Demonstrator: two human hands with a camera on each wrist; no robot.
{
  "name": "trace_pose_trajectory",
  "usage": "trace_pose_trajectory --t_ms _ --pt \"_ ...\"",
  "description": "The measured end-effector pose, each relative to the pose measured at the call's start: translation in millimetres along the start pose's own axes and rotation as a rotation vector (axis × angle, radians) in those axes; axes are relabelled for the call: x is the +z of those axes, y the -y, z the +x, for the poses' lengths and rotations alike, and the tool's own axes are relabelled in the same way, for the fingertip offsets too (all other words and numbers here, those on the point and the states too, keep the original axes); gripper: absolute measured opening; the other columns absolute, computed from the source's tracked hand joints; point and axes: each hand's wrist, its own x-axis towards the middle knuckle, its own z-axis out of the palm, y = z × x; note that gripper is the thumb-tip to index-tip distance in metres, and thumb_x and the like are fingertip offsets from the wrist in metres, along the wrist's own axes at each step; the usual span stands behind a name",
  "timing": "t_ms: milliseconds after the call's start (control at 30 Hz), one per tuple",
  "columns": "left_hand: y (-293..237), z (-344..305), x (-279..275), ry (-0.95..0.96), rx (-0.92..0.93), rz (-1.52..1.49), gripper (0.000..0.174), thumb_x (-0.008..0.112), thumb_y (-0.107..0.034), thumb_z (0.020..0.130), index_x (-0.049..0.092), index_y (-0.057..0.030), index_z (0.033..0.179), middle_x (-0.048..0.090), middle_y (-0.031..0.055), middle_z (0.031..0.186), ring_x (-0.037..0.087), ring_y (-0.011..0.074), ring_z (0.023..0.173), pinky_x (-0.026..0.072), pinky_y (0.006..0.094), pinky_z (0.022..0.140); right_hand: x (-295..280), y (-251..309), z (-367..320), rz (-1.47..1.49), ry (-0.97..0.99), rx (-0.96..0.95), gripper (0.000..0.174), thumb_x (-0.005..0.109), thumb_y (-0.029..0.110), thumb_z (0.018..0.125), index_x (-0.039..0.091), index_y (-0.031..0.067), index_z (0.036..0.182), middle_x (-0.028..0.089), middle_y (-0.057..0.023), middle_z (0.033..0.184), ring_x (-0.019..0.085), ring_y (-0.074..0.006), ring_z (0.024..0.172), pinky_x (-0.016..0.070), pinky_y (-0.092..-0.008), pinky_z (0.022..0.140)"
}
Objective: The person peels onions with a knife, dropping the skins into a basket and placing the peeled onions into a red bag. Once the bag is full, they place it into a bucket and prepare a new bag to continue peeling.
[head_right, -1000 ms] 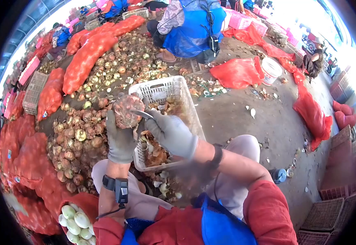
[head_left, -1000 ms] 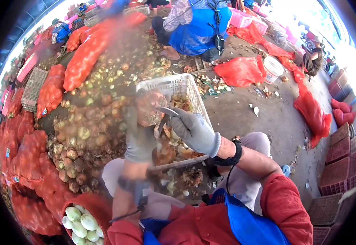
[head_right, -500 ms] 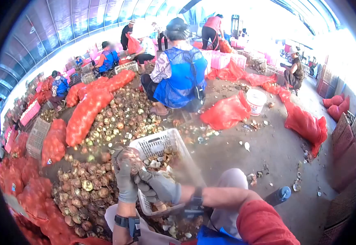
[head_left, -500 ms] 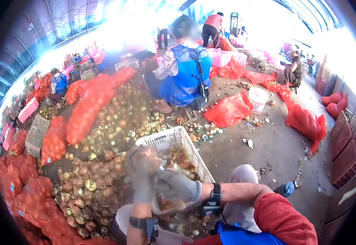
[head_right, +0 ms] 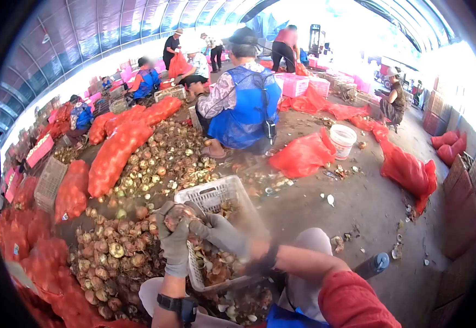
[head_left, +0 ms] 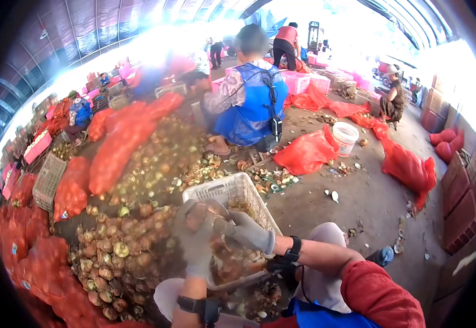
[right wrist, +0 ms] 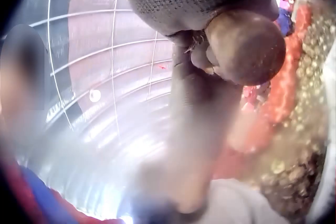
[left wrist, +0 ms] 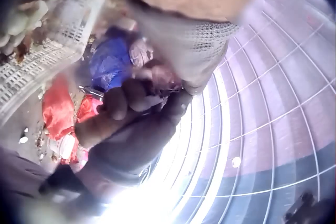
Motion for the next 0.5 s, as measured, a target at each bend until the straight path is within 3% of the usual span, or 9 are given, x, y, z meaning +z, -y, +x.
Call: trace_pose_trajectory --t_ms 33,67,200,233,300,333,400,467,500 --pt "1 -2 3 0.008 0.029 0.129 0.047 0.065 -0.011 0.098 0.049 -0.006 0.141 0.06 0.0063 0.127 0.06 0.0173 0.113 0.0499 0.0343 0.099 0 7 -5 0.013 0.002 0.066 0.052 0.062 0.055 0.099 0.068 0.006 0.115 0.059 -0.0012 0.067 0.052 -0.0086 0.052 0.0366 -0.026 0.042" --pt "2 -1 3 0.011 0.025 0.127 0.047 0.065 -0.011 0.098 0.049 -0.006 0.141 0.06 0.0063 0.127 0.06 0.0173 0.113 0.0499 0.0343 0.099 -1 14 -9 0.026 0.006 0.133 0.056 0.063 0.059 0.097 0.068 0.0065 0.116 0.058 -0.0004 0.067 0.05 -0.0071 0.05 0.0339 -0.0251 0.04" --pt "-3 2 -6 0.163 0.074 0.26 0.065 0.055 -0.051 0.103 0.042 -0.0083 0.151 0.058 0.0101 0.14 0.058 0.0263 0.124 0.0444 0.0449 0.108 -16 28 -10 0.088 0.001 0.103 0.039 0.066 0.043 0.099 0.065 0.006 0.11 0.058 0.0023 0.07 0.051 -0.0057 0.052 0.0333 -0.0242 0.04" --pt "-3 6 -7 0.199 -0.124 -0.175 0.066 0.055 -0.05 0.103 0.04 -0.0088 0.153 0.056 0.0104 0.142 0.057 0.0263 0.127 0.0442 0.0454 0.109 -24 30 -12 0.125 0.031 0.096 0.027 0.064 0.033 0.1 0.067 0.0063 0.105 0.061 0.0023 0.074 0.053 -0.0051 0.057 0.0351 -0.0245 0.041" --pt "-9 0 0 0.266 -0.386 -0.737 0.066 0.058 -0.043 0.102 0.037 -0.0101 0.156 0.055 0.0108 0.145 0.055 0.027 0.13 0.0457 0.0481 0.108 -29 30 -9 0.07 0.007 0.079 0.028 0.063 0.033 0.1 0.068 0.0056 0.104 0.063 0.0016 0.077 0.055 -0.006 0.057 0.0375 -0.0258 0.043" --pt "-3 -4 -2 0.233 -0.41 -0.739 0.066 0.058 -0.043 0.102 0.037 -0.0101 0.156 0.055 0.0108 0.145 0.055 0.027 0.13 0.0457 0.0481 0.108 -29 27 -6 0.018 -0.012 0.054 0.029 0.063 0.033 0.1 0.068 0.0049 0.104 0.066 0.001 0.08 0.056 -0.007 0.058 0.04 -0.027 0.044" --pt "2 -11 -9 0.266 -0.355 -0.586 0.069 0.065 -0.026 0.098 0.034 -0.0082 0.157 0.054 0.0104 0.146 0.056 0.0279 0.13 0.0461 0.0463 0.108 -37 12 9 -0.148 -0.033 -0.324 0.036 0.065 0.037 0.097 0.069 0.0025 0.103 0.068 -0.0028 0.078 0.06 -0.0112 0.058 0.046 -0.0318 0.049" --pt "-16 -9 -1 0.37 -0.235 -0.388 0.077 0.071 -0.009 0.092 0.032 -0.0061 0.158 0.053 0.0098 0.147 0.055 0.028 0.131 0.0454 0.0435 0.11 -62 -18 24 -0.514 -0.196 -0.119 0.038 0.067 0.038 0.093 0.069 0.0007 0.1 0.068 -0.0087 0.074 0.064 -0.0156 0.063 0.0497 -0.0354 0.057" --pt "-14 -8 0 0.312 -0.19 -0.288 0.083 0.072 -0.001 0.088 0.028 -0.0046 0.159 0.053 0.01 0.146 0.055 0.0274 0.132 0.0443 0.0414 0.112 -56 -1 16 -0.478 -0.206 -0.117 0.034 0.067 0.034 0.091 0.07 0.0004 0.098 0.067 -0.0127 0.071 0.066 -0.0179 0.065 0.0507 -0.0363 0.062"
